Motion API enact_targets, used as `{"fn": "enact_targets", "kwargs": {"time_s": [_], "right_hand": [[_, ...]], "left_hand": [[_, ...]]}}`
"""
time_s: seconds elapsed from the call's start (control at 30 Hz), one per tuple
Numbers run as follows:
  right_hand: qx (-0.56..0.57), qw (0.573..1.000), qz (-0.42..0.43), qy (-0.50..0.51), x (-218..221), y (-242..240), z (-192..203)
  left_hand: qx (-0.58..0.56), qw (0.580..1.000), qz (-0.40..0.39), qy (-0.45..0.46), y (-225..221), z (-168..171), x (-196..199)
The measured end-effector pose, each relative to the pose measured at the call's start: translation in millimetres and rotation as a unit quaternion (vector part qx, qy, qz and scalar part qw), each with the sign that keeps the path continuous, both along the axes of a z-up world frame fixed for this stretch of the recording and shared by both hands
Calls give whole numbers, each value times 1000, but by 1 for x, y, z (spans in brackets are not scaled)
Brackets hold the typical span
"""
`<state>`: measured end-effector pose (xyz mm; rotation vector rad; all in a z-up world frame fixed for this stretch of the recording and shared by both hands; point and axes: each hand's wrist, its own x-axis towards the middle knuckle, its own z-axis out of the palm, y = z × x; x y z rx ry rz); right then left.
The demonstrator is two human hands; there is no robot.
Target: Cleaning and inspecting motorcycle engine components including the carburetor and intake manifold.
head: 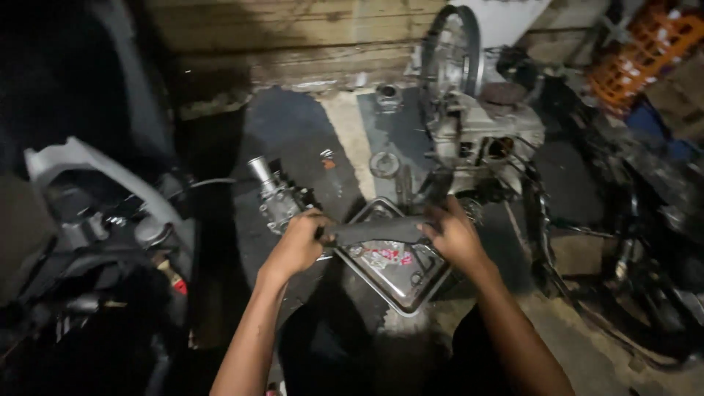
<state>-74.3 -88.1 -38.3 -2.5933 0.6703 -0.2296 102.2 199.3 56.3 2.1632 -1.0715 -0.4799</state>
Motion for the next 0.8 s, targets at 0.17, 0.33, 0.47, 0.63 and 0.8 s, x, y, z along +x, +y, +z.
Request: {"fn": "enact_targets", "kwargs": {"time_s": [0.17,0.33,0.47,0.63,0.8], "right_hand": [[-53,997,49,-2,21,15,20],[-31,995,82,-39,34,31,39],[-3,994,102,-37,38,52,56],[-23,987,154,-39,66,54,44],[-20,979,198,-49,88,80,57]], "left_hand": [[49,998,12,-31,17,6,1],[73,996,27,-35,29,11,14],[63,997,41,-27,40,9,18],[90,992,80,-39,64,14,26],[41,989,139,-36,103,13,24]]}}
